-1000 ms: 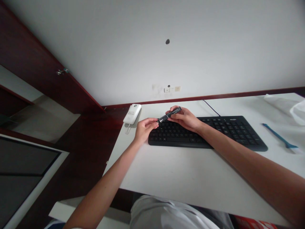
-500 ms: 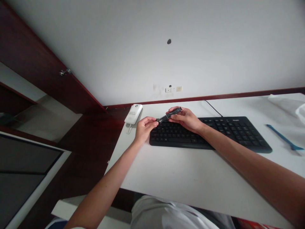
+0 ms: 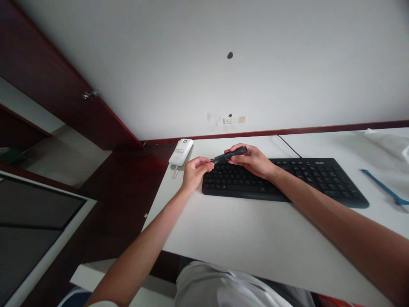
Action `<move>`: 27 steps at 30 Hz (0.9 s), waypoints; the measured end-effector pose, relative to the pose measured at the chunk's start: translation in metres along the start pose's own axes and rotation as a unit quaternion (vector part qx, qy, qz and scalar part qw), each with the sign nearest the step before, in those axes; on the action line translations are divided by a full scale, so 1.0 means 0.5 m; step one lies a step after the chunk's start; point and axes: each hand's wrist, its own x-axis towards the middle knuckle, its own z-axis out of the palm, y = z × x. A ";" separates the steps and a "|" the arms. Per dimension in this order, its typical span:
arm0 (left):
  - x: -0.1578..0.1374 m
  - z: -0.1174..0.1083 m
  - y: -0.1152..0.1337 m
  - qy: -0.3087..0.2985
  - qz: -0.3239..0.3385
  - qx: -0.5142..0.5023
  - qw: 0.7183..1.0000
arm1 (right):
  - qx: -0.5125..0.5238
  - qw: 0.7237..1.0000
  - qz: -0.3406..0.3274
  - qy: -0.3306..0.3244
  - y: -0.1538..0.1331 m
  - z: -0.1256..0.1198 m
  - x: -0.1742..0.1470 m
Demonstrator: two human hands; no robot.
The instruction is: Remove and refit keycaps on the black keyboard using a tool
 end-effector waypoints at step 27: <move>-0.005 0.004 0.010 0.013 0.032 0.011 0.999 | -0.012 1.000 0.019 0.010 0.005 -0.004 0.004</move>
